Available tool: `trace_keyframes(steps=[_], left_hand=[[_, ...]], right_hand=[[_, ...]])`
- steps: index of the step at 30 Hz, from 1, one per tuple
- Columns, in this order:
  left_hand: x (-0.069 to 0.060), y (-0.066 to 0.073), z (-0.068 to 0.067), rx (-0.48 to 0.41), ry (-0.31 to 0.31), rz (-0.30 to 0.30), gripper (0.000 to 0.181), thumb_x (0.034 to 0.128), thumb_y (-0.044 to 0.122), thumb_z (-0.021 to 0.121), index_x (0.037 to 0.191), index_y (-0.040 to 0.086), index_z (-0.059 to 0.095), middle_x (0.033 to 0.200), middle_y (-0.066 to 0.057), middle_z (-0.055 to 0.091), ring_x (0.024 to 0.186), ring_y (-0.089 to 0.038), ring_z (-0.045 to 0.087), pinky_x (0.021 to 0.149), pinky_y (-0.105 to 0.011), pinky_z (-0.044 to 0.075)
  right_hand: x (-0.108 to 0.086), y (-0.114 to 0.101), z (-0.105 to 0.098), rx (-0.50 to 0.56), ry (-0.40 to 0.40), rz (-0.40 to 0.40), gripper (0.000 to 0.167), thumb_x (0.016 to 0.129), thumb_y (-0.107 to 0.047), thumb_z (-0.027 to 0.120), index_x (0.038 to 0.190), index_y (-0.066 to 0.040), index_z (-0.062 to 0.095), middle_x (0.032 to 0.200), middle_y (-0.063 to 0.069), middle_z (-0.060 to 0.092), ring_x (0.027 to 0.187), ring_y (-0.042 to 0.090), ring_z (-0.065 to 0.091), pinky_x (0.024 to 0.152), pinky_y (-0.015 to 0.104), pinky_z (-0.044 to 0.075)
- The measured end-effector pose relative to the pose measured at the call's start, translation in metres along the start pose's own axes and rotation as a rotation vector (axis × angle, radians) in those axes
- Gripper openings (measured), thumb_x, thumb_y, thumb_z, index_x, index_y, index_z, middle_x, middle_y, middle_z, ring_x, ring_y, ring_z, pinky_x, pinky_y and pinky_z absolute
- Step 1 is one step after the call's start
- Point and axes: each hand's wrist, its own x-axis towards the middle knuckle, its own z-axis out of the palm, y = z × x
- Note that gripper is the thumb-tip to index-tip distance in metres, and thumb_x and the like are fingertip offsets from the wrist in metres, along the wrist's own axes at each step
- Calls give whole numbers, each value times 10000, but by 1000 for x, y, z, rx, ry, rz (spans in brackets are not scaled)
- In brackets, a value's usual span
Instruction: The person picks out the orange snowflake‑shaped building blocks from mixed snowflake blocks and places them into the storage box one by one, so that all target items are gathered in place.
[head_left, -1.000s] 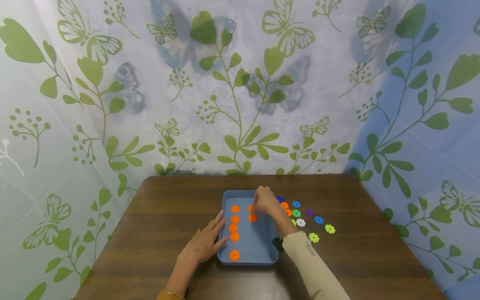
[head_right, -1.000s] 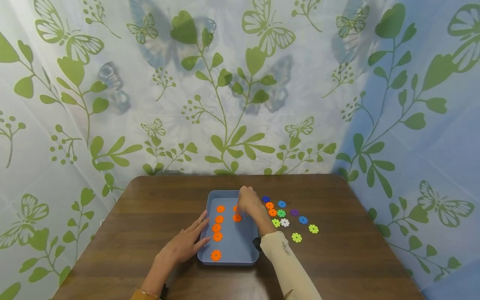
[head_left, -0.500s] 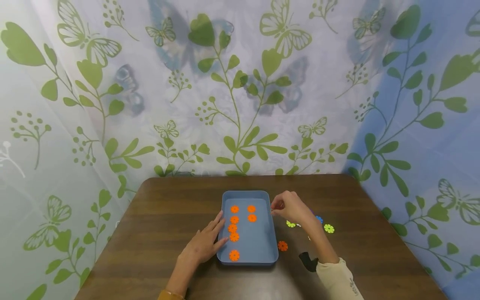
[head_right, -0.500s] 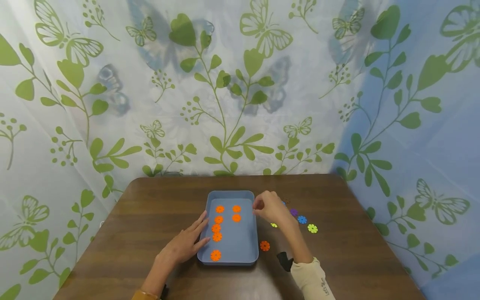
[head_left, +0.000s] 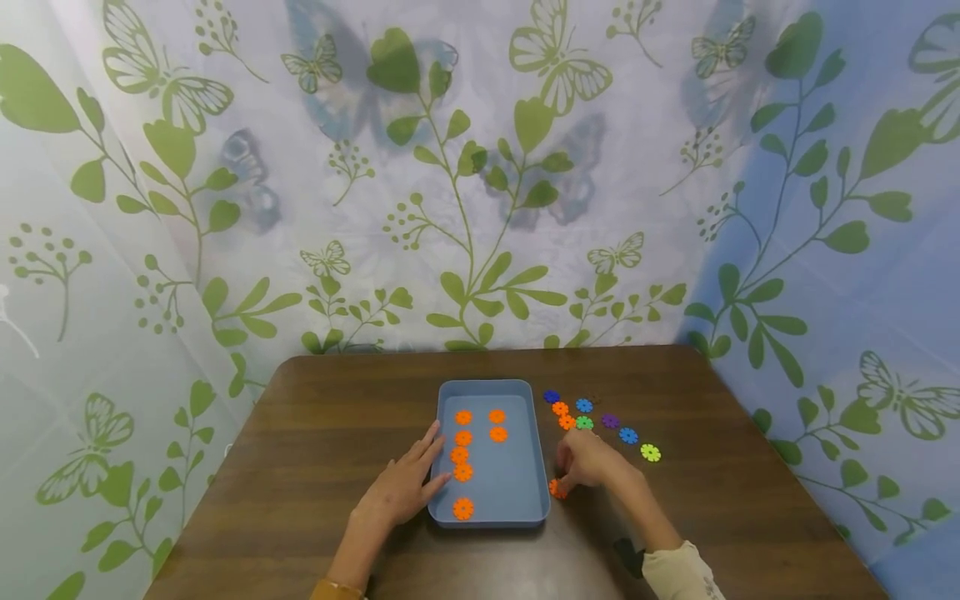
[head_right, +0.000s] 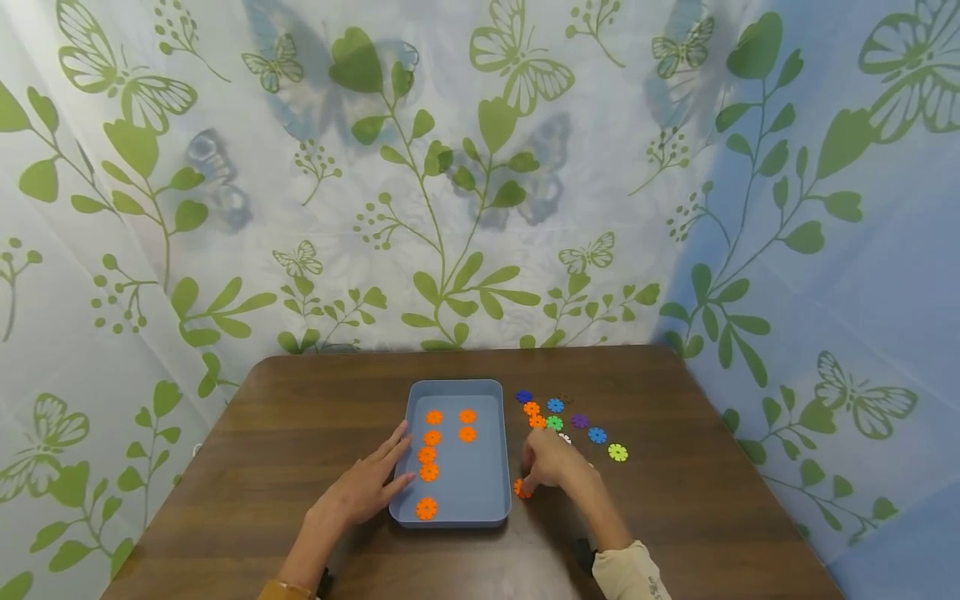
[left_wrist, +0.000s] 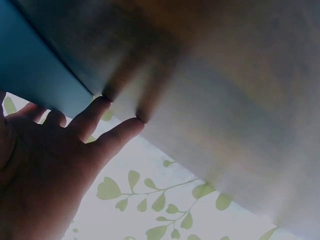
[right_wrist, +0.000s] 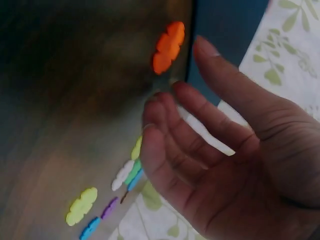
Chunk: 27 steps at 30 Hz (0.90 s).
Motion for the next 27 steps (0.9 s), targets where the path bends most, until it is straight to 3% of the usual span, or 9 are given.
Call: trace_keyframes(steps=[8,13,14,19,21,22,24,25,27], left_hand=[[0,2,0,-15,-26,-31,703,1098,400,635,1669,64,399,1802,-91,206,1533,-464,423,1122,-845,294],[0,2,0,-5,-23,-43,717,1092,422,642,1672,77,399,1803,-78,207,1545,-435,418,1129,-833,308],[0,2,0,-3,-21,-44,716,1093,424,640,1674,81,398,1803,-74,207,1546,-431,417,1131,-830,309],[1,2,0,-4,-18,-41,718,1095,425,634,1679,86,388,1805,-70,202,1550,-434,411,1135,-831,300],[1,2,-1,-9,-16,-37,712,1096,414,634,1675,78,392,1803,-78,204,1552,-441,404,1132,-838,295],[1,2,-1,-12,-14,-34,708,1095,406,638,1672,75,397,1802,-82,210,1550,-445,406,1127,-842,295],[1,3,-1,-4,-13,-28,702,1097,396,635,1670,69,397,1799,-93,216,1548,-457,401,1119,-846,301],[1,3,-1,-3,-13,-27,699,1097,391,634,1670,68,396,1799,-96,216,1549,-459,399,1118,-846,302],[1,3,-2,-1,-14,-27,699,1098,389,634,1671,67,394,1799,-95,214,1552,-462,392,1121,-844,301]], right_hand=[[3,7,18,-129,45,20,397,592,-106,1070,730,-109,697,700,-21,629,623,167,574,559,347,539],[0,0,19,-130,65,35,373,597,-28,1048,723,-98,704,684,-35,622,607,156,568,534,321,517],[-5,-15,13,-125,58,82,375,593,5,1039,706,-85,694,664,-34,607,595,159,563,528,322,514],[-7,-18,10,-97,50,88,372,602,0,1043,693,-81,691,653,-25,605,583,156,558,511,306,508],[-6,-15,10,-70,36,83,369,607,1,1041,680,-83,689,642,-17,611,555,161,568,492,317,523],[-1,1,15,-64,38,39,361,618,-26,1046,689,-96,698,650,-20,620,541,153,565,480,308,520],[0,5,15,-41,26,33,359,622,-26,1043,676,-104,696,638,-15,626,501,152,576,460,318,537],[5,22,21,-43,26,-4,357,624,-56,1052,687,-113,705,645,-17,634,482,137,571,446,306,529],[6,24,21,-26,23,4,350,633,-47,1044,678,-115,703,638,-11,641,459,131,576,437,308,534]])
